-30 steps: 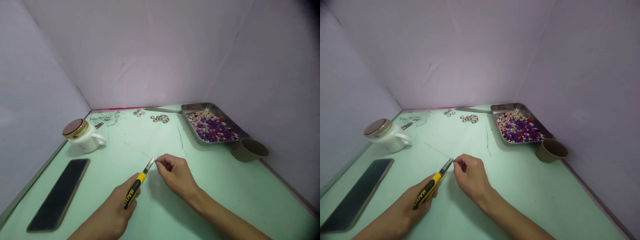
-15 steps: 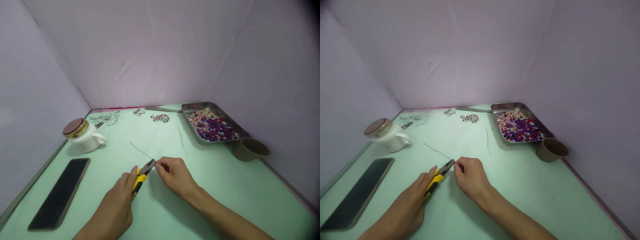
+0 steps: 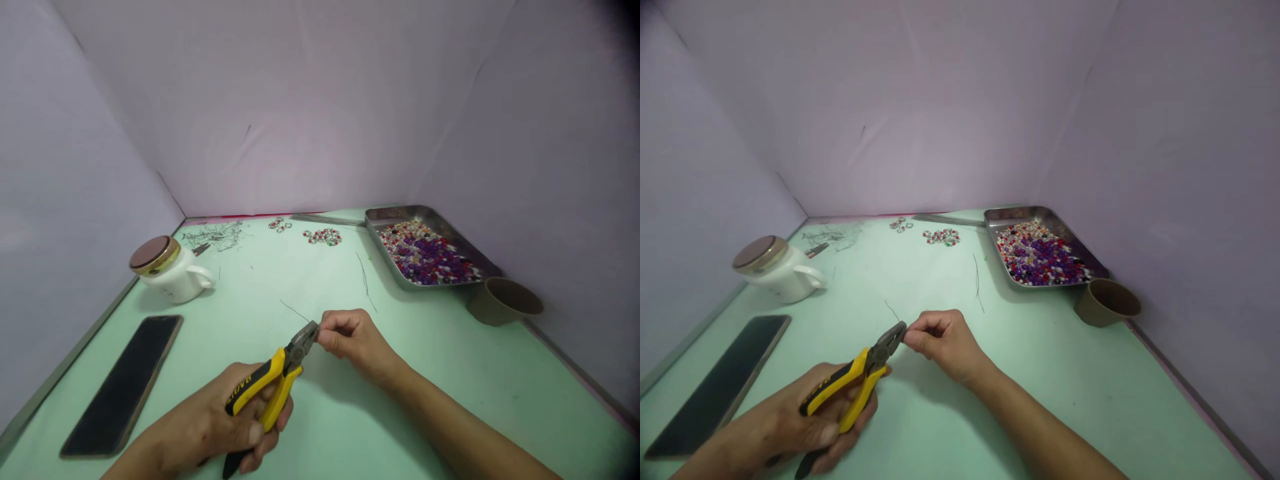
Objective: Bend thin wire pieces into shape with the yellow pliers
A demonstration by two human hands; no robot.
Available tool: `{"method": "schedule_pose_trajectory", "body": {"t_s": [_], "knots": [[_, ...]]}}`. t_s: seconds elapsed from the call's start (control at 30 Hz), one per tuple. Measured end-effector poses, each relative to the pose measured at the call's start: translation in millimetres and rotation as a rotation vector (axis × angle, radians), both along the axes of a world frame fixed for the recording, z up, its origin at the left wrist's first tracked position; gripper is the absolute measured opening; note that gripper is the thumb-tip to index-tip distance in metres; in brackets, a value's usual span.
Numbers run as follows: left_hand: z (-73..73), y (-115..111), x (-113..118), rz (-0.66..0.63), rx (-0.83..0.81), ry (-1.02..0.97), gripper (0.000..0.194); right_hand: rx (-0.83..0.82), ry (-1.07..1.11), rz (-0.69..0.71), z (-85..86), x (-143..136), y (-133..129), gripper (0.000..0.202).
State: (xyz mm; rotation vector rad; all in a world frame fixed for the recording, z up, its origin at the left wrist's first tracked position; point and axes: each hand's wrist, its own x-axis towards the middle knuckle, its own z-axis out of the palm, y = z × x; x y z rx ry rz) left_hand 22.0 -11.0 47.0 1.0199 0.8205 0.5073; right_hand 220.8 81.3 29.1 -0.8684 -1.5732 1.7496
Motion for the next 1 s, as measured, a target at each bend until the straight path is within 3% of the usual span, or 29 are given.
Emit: {"method": "schedule_pose_trajectory", "body": {"t_s": [0.07,0.2,0.23,0.37,0.47,0.57,0.67,0.73,0.83,0.9,1.0], "knots": [[2.6,0.4,0.1,0.015,0.029,0.053,0.034,-0.013,-0.032,-0.005,2.0,0.6,0.4,0.02],[10.4,0.5,5.2,0.105,0.388,0.56,0.013,0.006,-0.255,-0.101,7.2,-0.3,0.6,0.018],[9.3,-0.3,7.3,0.118,0.467,0.685,0.018,0.026,-0.313,-0.124,7.8,-1.1,0.0,0.017],[-9.7,-5.4,16.0,0.092,0.606,1.147,0.075,0.196,-0.468,-0.191,5.7,-5.1,-4.1,0.016],[-17.1,-6.5,20.3,0.099,0.619,1.355,0.083,0.327,-0.496,-0.222,3.0,-6.5,-6.1,0.016],[-1.9,-3.2,21.0,0.137,0.578,1.093,0.064,0.266,-0.409,-0.213,1.6,-5.7,-4.4,0.015],[17.5,0.6,17.4,0.114,0.381,0.705,0.012,0.09,-0.227,-0.126,-0.9,-3.7,-0.3,0.015],[20.8,1.7,13.0,0.075,0.2,0.433,0.009,0.014,-0.078,-0.046,-3.6,-2.5,2.0,0.016],[13.8,2.0,5.5,0.008,0.019,0.078,0.024,-0.041,0.07,0.034,-5.5,-1.2,3.5,0.018],[9.9,2.0,1.9,-0.019,0.013,0.037,0.028,-0.064,0.058,0.043,-3.9,-0.8,4.3,0.018],[9.5,1.7,1.0,0.058,0.251,0.397,0.014,-0.08,-0.115,-0.03,0.2,-1.7,6.0,0.017]]}}
